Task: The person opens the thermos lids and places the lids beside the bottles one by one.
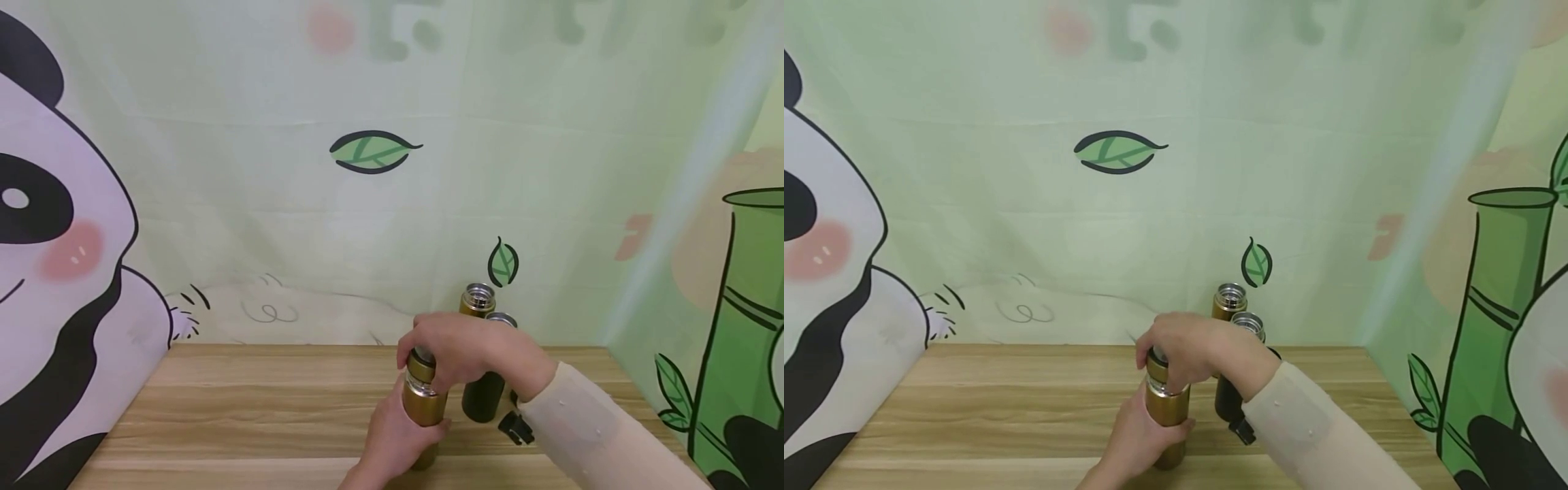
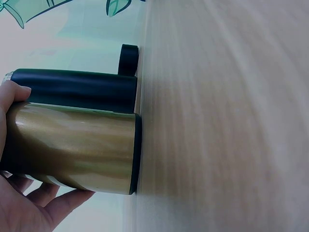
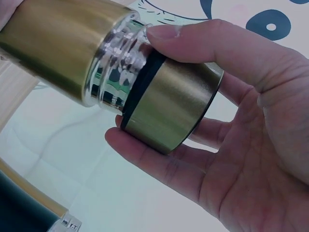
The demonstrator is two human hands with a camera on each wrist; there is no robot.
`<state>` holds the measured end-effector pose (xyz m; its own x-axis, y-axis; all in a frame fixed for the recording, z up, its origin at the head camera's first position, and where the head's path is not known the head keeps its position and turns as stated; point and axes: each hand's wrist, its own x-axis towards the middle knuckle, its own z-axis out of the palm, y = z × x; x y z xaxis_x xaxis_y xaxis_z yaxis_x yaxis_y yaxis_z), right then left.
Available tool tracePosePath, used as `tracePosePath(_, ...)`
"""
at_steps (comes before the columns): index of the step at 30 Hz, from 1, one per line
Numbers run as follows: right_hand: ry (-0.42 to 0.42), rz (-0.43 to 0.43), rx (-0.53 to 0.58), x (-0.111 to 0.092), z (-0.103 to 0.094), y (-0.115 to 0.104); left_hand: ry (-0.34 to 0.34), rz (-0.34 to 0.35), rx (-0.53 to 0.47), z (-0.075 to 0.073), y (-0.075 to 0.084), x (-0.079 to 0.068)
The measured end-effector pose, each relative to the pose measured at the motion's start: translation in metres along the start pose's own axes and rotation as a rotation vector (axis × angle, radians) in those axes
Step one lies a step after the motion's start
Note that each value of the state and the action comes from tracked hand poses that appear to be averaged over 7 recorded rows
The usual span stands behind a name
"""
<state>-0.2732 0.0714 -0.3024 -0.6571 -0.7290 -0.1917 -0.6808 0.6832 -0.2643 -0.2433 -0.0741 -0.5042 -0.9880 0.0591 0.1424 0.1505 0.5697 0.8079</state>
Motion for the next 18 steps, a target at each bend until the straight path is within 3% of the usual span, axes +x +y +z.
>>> tracePosePath(18, 0.013, 0.008, 0.029, -0.0045, -0.0036, 0.0042, 0.027, 0.018, 0.019, 0.0011, -0.0012, -0.0005)
